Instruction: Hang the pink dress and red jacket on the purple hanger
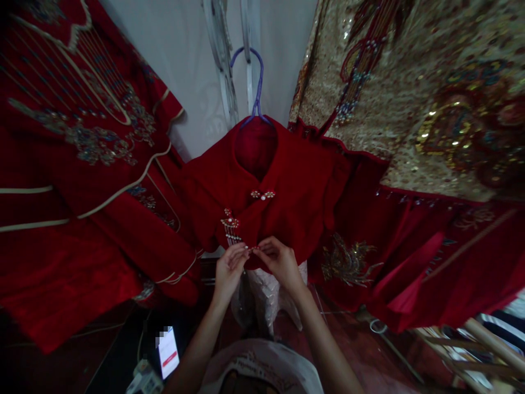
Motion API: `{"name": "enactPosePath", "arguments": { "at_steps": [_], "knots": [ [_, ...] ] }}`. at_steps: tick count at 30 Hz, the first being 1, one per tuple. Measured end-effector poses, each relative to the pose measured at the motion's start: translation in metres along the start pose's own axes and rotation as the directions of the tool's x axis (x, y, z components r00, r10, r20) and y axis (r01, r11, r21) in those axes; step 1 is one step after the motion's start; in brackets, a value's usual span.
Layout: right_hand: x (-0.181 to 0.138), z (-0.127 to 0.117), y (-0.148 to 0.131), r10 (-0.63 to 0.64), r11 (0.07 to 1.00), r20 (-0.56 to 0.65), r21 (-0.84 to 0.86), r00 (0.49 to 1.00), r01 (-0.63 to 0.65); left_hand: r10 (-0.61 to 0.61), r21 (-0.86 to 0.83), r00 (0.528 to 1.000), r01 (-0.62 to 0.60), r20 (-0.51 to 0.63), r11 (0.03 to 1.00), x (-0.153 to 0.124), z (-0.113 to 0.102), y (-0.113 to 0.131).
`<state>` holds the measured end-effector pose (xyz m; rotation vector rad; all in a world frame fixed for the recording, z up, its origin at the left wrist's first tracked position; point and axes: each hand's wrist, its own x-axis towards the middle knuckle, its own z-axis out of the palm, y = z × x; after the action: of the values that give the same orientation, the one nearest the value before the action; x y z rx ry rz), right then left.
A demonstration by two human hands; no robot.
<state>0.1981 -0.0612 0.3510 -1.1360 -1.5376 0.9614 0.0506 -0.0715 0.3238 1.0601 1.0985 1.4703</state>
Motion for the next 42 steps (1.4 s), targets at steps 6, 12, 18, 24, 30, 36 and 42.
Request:
{"name": "enactPosePath", "arguments": {
  "at_steps": [6, 12, 18, 24, 30, 36, 42],
  "knots": [
    [-0.004, 0.006, -0.010, -0.008, 0.999, -0.058, -0.049, 0.998, 0.005, -0.060, -0.018, 0.996, 0.062, 0.065, 0.998, -0.005, -0.001, 0.008],
    [-0.008, 0.014, -0.022, 0.041, 0.996, -0.096, -0.074, 0.995, -0.048, -0.082, 0.012, 0.993, 0.081, 0.086, 0.997, -0.005, -0.009, 0.017],
    [-0.013, 0.018, -0.015, 0.006, 0.995, -0.126, -0.100, 0.992, -0.019, -0.048, 0.117, 0.989, 0.031, 0.142, 0.993, -0.003, -0.018, 0.011],
    [-0.016, 0.015, -0.012, -0.011, 0.997, -0.069, -0.082, 0.998, 0.005, 0.057, 0.215, 0.994, -0.075, 0.090, 0.974, -0.016, -0.015, 0.014],
    [-0.017, 0.002, -0.012, -0.020, 0.997, 0.009, -0.070, 1.000, 0.020, 0.110, 0.307, 0.994, -0.098, -0.022, 0.947, -0.033, -0.002, 0.016],
    [-0.020, -0.016, -0.013, -0.036, 0.995, 0.070, -0.085, 0.997, 0.042, 0.131, 0.331, 0.989, -0.100, -0.071, 0.938, -0.044, 0.014, 0.018],
    [-0.024, -0.020, -0.008, -0.063, 0.996, 0.041, -0.067, 0.997, 0.066, 0.156, 0.370, 0.986, -0.125, -0.056, 0.920, -0.049, 0.021, 0.021]
  ]
}}
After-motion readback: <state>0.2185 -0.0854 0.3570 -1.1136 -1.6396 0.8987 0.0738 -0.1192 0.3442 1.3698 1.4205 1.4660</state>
